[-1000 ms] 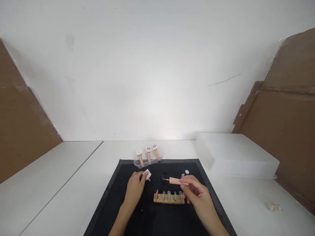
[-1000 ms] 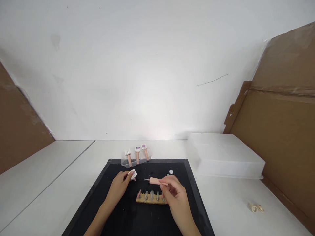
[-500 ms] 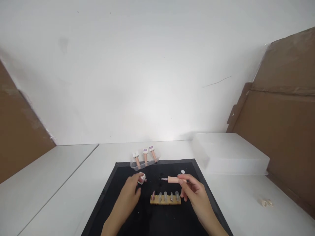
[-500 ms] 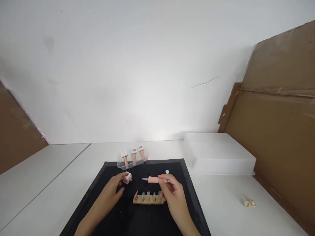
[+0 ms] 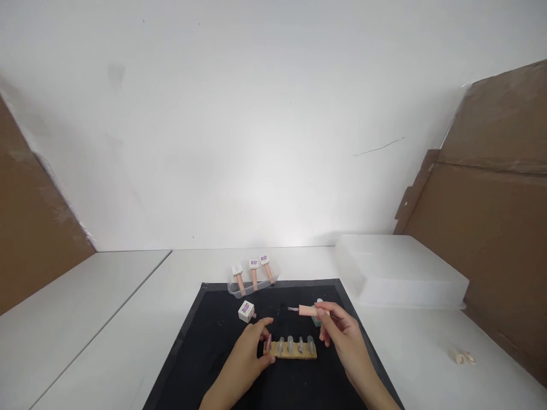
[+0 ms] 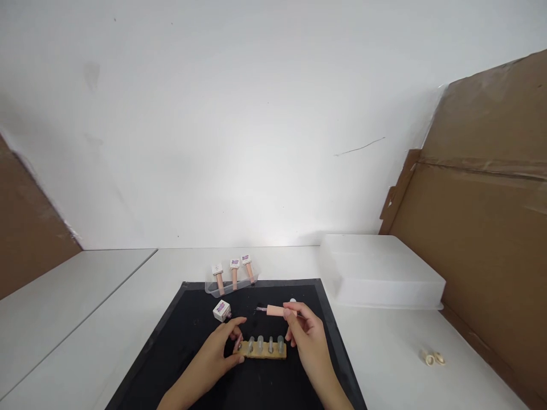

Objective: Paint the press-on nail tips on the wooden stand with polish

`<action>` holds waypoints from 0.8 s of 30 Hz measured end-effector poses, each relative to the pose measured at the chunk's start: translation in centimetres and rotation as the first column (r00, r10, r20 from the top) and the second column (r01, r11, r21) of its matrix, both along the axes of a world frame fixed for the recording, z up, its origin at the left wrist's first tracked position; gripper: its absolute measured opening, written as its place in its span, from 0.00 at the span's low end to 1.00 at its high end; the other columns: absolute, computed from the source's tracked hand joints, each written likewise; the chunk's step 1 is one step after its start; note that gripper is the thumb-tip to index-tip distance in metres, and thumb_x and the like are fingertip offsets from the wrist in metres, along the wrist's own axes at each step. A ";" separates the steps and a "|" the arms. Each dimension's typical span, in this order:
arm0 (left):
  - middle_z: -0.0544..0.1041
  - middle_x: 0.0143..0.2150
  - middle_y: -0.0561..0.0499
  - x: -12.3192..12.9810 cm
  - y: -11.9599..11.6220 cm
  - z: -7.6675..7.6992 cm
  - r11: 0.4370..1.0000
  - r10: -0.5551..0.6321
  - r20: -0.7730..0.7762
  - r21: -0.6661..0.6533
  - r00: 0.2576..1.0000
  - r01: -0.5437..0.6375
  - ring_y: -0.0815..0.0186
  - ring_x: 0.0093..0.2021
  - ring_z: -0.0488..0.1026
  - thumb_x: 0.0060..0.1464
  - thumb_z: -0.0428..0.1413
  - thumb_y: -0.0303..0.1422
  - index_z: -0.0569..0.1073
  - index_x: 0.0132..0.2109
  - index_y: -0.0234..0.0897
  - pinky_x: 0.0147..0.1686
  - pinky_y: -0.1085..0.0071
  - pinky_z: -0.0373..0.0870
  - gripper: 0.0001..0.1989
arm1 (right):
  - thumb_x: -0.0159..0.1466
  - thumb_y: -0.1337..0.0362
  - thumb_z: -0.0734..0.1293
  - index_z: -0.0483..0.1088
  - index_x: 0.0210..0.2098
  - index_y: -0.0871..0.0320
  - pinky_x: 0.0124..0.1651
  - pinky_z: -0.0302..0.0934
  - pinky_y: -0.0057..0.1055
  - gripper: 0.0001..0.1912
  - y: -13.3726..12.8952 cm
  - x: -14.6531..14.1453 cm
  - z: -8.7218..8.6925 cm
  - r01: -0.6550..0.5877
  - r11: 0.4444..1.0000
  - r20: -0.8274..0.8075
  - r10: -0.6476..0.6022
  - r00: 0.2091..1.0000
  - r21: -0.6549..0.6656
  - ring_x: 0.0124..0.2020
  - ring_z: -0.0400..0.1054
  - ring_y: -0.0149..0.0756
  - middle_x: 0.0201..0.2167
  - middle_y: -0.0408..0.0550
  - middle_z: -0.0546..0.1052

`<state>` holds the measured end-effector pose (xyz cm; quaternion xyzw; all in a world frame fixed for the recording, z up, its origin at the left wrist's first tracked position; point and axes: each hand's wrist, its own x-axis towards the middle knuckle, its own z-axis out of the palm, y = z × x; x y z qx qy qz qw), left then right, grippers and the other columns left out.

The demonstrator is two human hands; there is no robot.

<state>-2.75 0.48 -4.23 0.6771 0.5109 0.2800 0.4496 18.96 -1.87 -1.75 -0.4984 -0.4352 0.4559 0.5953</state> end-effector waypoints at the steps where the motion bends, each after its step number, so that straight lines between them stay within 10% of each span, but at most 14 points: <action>1: 0.70 0.39 0.49 0.0 0.0 0.0 1.000 0.003 0.035 -0.027 0.999 -0.002 0.59 0.42 0.66 0.37 0.55 0.22 0.67 0.53 0.31 0.46 0.65 0.60 0.31 | 0.55 0.47 0.70 0.75 0.36 0.60 0.20 0.55 0.25 0.21 0.0 0.0 0.1 0.000 1.000 -0.004 0.000 1.000 -0.002 0.17 0.60 0.30 0.14 0.38 0.65; 18: 0.70 0.21 0.58 3.1 0.6 -2.9 0.925 0.229 0.370 -0.370 0.900 -0.084 0.72 0.18 0.63 0.29 0.66 0.33 0.73 0.31 0.32 0.19 0.73 0.57 0.17 | 0.54 0.47 0.70 0.74 0.36 0.60 0.20 0.55 0.26 0.22 0.0 0.8 0.4 0.053 0.999 -0.048 -0.053 0.997 0.005 0.17 0.59 0.30 0.14 0.38 0.67; 24: 0.75 0.26 0.54 3.1 0.3 -3.1 0.898 0.289 0.416 -0.429 0.862 -0.095 0.70 0.25 0.68 0.28 0.67 0.31 0.76 0.34 0.30 0.29 0.73 0.63 0.20 | 0.53 0.47 0.71 0.73 0.35 0.60 0.20 0.54 0.26 0.22 0.2 0.9 0.3 0.061 0.998 -0.082 -0.060 0.995 0.011 0.17 0.59 0.30 0.14 0.38 0.67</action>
